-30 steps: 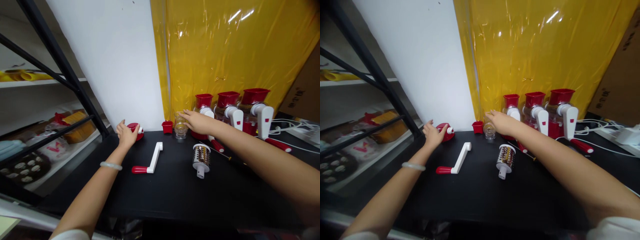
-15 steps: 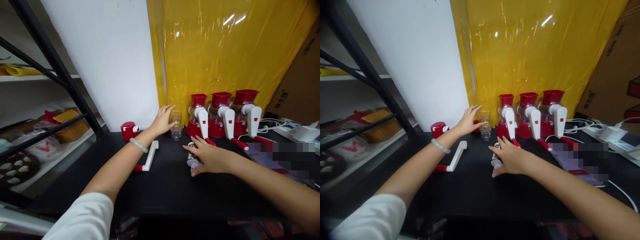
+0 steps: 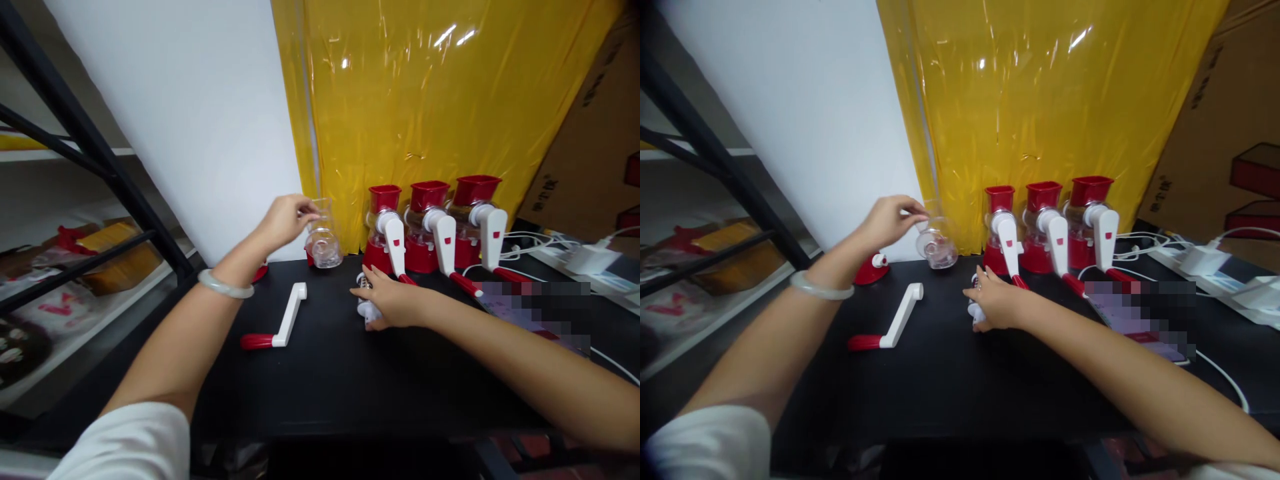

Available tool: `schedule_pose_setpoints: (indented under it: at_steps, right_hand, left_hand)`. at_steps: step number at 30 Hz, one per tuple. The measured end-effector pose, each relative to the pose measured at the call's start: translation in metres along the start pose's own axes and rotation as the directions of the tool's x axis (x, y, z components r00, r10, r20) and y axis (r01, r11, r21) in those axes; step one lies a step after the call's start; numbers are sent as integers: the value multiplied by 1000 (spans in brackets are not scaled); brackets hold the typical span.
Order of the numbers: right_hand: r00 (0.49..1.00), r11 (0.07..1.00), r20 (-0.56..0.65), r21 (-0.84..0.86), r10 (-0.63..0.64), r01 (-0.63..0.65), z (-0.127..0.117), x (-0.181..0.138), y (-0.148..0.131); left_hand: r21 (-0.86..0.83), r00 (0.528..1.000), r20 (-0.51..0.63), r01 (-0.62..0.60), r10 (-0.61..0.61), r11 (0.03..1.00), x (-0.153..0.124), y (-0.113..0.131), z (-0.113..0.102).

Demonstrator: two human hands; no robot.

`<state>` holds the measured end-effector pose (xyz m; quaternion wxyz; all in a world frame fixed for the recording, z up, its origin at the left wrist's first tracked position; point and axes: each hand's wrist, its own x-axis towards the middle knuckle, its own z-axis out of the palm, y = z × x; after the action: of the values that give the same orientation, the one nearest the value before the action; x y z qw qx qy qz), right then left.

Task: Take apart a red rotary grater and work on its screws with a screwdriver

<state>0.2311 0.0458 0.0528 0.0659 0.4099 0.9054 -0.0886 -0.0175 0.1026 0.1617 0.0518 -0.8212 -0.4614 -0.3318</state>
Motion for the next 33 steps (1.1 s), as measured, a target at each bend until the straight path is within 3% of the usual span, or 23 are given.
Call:
schedule_pose_setpoints:
  at_steps: [4, 7, 12, 15, 19, 22, 27, 30, 33]
  right_hand:
    - [1000, 1000, 2, -19, 2, -2, -3, 50, 11]
    - [996, 996, -61, -63, -67, 63, -2, 85, 21]
    - [972, 979, -158, -136, -171, 150, 2, 116, 24]
    - [960, 968, -212, -213, -182, 136, 3, 123, 20]
    - [957, 976, -289, -196, 37, -97, 5, 123, 16]
    - [949, 973, -267, -109, 170, -205, 4, 121, 17]
    - [941, 985, -329, -117, 81, -125, -2, 132, 11]
    - [905, 992, -424, -120, -26, -27, -8, 152, 1]
    - [900, 994, -431, -107, -65, 20, -14, 175, -4]
  left_hand:
    - [63, 995, -35, 99, -97, 993, -11, -7, -59]
    - [108, 986, -7, 169, -169, 980, -23, -25, -69]
    - [142, 971, 29, 232, -239, 962, -44, -64, -39]
    - [149, 965, 56, 246, -256, 958, -51, -84, -16]
    - [142, 970, 84, 215, -228, 966, -55, -101, 3]
    - [146, 971, 91, 205, -220, 968, -55, -109, 10]
    - [144, 972, 84, 208, -221, 968, -54, -115, 14]
    - [146, 971, 103, 199, -215, 969, -52, -113, 14]
    - [145, 970, 134, 185, -205, 972, -50, -111, 13]
